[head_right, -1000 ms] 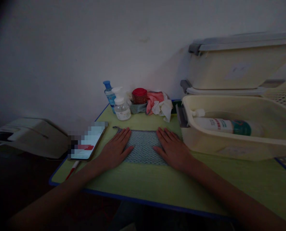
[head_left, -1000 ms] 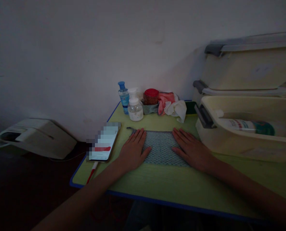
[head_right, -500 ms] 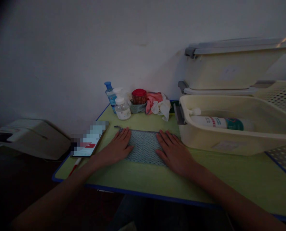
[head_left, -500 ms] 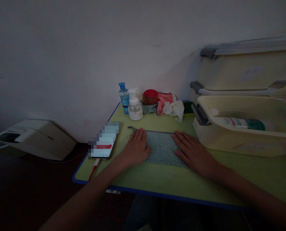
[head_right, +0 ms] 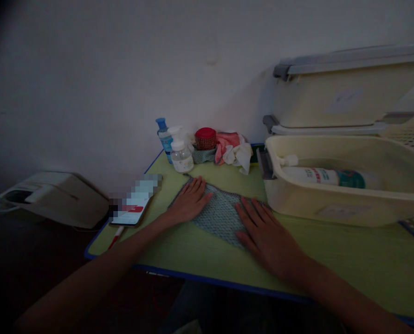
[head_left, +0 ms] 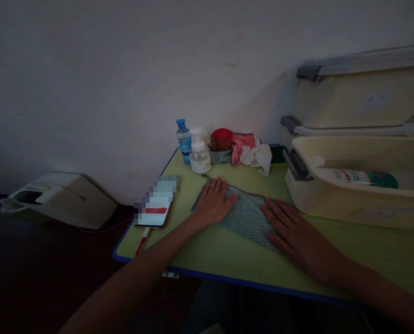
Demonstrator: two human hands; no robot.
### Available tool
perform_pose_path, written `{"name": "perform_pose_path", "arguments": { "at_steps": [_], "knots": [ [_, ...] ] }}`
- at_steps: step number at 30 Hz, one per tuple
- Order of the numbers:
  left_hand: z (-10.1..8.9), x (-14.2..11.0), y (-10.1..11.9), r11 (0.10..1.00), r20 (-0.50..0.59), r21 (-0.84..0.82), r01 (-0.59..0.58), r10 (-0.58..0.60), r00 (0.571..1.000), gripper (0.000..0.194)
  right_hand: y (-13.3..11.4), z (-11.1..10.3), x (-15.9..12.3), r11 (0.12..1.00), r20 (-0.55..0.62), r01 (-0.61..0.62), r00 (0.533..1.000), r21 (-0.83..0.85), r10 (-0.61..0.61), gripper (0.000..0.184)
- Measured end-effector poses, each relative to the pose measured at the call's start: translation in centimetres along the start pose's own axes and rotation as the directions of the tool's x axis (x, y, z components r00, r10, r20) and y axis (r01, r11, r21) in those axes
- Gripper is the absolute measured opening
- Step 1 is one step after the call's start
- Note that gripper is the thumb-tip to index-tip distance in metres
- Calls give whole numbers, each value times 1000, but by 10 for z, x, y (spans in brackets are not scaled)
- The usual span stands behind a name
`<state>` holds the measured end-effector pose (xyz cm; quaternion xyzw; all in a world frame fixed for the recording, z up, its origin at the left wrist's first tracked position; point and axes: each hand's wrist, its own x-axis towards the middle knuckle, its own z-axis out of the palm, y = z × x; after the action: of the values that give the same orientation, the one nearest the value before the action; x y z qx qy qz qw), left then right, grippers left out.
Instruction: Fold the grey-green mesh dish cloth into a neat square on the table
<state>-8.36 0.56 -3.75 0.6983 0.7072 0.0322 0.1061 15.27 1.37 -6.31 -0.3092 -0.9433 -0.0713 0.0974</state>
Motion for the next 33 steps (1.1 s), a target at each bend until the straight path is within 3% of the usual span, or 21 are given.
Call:
{"name": "perform_pose_path", "arguments": {
  "at_steps": [7,13,17,22,27,33],
  "knots": [
    [3,29,3,979,-21,84,-185,187,982,69,-3,-4,-29,996,-85,81,993,-38,-84,64],
    [5,52,1,936,-40,127,-327,335,942,67,-21,-25,-49,993,-145,103,983,-48,-109,73],
    [0,66,-2,871,18,161,-464,467,884,67,-38,-35,-54,989,-147,126,980,-73,-135,76],
    [-7,78,-6,757,87,196,-624,620,780,64,-63,-42,-50,987,-101,159,982,-23,-161,65],
    [-10,82,-8,684,98,241,-688,688,719,63,-82,-49,-41,991,-59,132,990,34,-130,65],
    [-15,75,-5,690,70,289,-664,676,733,61,-73,-63,-35,974,20,119,992,193,-125,55]
  ]
}}
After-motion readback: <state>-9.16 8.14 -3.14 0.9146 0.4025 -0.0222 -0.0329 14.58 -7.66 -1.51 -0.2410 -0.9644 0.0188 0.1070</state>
